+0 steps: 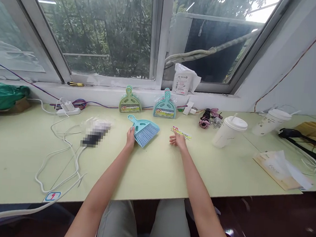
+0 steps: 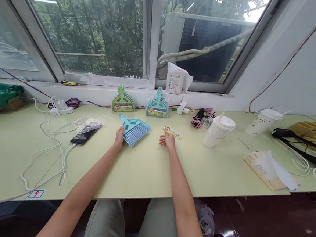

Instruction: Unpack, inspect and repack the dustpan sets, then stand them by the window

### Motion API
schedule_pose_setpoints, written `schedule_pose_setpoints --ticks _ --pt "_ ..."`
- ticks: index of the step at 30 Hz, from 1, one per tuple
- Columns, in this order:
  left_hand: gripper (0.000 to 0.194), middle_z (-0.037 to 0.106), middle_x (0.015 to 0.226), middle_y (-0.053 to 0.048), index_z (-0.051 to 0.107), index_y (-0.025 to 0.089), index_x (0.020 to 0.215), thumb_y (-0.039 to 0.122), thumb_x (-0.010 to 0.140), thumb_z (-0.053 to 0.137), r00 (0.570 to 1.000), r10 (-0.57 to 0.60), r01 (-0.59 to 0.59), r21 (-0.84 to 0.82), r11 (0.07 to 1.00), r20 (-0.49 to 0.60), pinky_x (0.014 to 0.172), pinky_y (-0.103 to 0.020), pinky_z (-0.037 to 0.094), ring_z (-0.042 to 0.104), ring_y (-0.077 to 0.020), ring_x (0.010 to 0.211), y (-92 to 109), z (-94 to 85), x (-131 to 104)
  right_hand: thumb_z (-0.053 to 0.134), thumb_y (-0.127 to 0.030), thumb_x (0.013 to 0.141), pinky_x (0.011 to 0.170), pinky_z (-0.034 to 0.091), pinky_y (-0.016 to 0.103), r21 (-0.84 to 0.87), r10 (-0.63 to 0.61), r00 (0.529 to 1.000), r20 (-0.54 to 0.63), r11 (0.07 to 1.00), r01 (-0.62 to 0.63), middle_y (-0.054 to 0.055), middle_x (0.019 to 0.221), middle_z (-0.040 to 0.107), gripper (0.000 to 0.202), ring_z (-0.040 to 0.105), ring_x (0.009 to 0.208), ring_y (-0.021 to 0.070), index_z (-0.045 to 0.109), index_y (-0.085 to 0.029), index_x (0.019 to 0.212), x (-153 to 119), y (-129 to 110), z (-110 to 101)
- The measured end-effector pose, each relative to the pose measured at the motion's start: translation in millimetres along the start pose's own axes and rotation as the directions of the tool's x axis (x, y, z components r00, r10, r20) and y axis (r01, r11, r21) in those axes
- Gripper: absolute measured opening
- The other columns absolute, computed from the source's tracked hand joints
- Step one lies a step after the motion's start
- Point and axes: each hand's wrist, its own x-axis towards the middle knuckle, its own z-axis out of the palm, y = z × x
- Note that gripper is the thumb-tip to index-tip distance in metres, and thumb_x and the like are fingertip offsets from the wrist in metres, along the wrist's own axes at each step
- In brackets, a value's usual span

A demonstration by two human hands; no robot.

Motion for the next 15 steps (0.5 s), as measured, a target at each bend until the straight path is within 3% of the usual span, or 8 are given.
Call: schedule_pose_setpoints --ticks 2,4,6,8,10,12,13,15 --pt "0.041 0.065 0.093 -0.005 0.064 0.016 0.094 0.053 0.082 0.051 0.994 0.058 -0.062 0.038 0.997 0.094 0.084 -0.031 0.043 0.058 -0.0192 0.091 3 6.0 -7 0.041 -0.043 0.092 0.05 0.045 0.023 -0.215 -0.259 0.966 -0.027 0.945 0.247 0.006 0.063 0.066 0.039 0.062 0.052 0.0148 0.065 -0.014 0.079 -15 -4 15" --pt "0.042 0.066 0.094 -0.006 0.065 0.016 0.094 0.054 0.082 0.051 0.963 0.107 -0.126 0.061 0.99 0.245 0.084 -0.03 0.043 0.058 -0.0195 0.092 6 13.4 -17 0.041 -0.039 0.094 0.067 0.048 0.026 -0.412 -0.553 0.833 -0.016 0.762 0.499 0.007 0.087 0.069 0.032 0.065 0.076 0.0171 0.066 -0.019 0.091 -32 -7 35" --pt "0.042 0.066 0.099 -0.006 0.066 0.016 0.098 0.052 0.082 0.053 0.908 0.131 -0.167 0.056 0.984 0.397 0.086 -0.03 0.042 0.058 -0.0198 0.095 10 20.7 -28 0.043 -0.038 0.094 0.076 0.047 0.029 -0.571 -0.68 0.728 0.087 0.565 0.596 0.009 0.106 0.065 0.028 0.06 0.095 0.0201 0.064 -0.021 0.1 -46 -8 54" --pt "0.042 0.067 0.101 -0.006 0.066 0.015 0.1 0.051 0.082 0.053 0.86 0.122 -0.172 0.055 0.984 0.496 0.087 -0.03 0.042 0.058 -0.0199 0.095 12 26.0 -37 0.043 -0.037 0.094 0.079 0.045 0.03 -0.67 -0.692 0.707 0.147 0.456 0.586 0.01 0.106 0.062 0.026 0.055 0.102 0.0218 0.062 -0.02 0.099 -53 -7 66" --pt "0.043 0.067 0.096 -0.007 0.067 0.014 0.095 0.052 0.083 0.051 0.825 0.079 -0.151 0.082 0.985 0.559 0.084 -0.03 0.043 0.058 -0.0197 0.089 13 28.2 -41 0.041 -0.036 0.094 0.077 0.044 0.03 -0.708 -0.665 0.73 0.159 0.439 0.553 0.009 0.098 0.06 0.026 0.054 0.099 0.0217 0.061 -0.02 0.091 -54 -5 69" --pt "0.044 0.067 0.092 -0.007 0.067 0.013 0.09 0.053 0.083 0.049 0.801 0.029 -0.135 0.133 0.982 0.598 0.081 -0.03 0.043 0.058 -0.0198 0.086 12 26.6 -38 0.037 -0.036 0.095 0.073 0.043 0.029 -0.67 -0.647 0.752 0.128 0.502 0.546 0.007 0.092 0.059 0.028 0.054 0.09 0.02 0.059 -0.021 0.085 -51 -6 65" --pt "0.044 0.067 0.091 -0.007 0.067 0.014 0.089 0.054 0.082 0.049 0.805 0.012 -0.139 0.168 0.976 0.593 0.08 -0.031 0.043 0.058 -0.0202 0.086 11 24.0 -34 0.032 -0.035 0.096 0.072 0.042 0.028 -0.623 -0.645 0.758 0.099 0.554 0.553 0.006 0.09 0.058 0.032 0.054 0.086 0.0188 0.058 -0.021 0.083 -49 -8 61" --pt "0.045 0.068 0.091 -0.007 0.068 0.014 0.088 0.055 0.08 0.049 0.86 0.009 -0.161 0.254 0.954 0.51 0.08 -0.031 0.043 0.057 -0.0216 0.088 10 14.1 -20 0.019 -0.032 0.098 0.069 0.041 0.026 -0.502 -0.649 0.76 0.043 0.644 0.578 0.004 0.087 0.057 0.041 0.053 0.079 0.0168 0.057 -0.022 0.085 -46 -14 50"
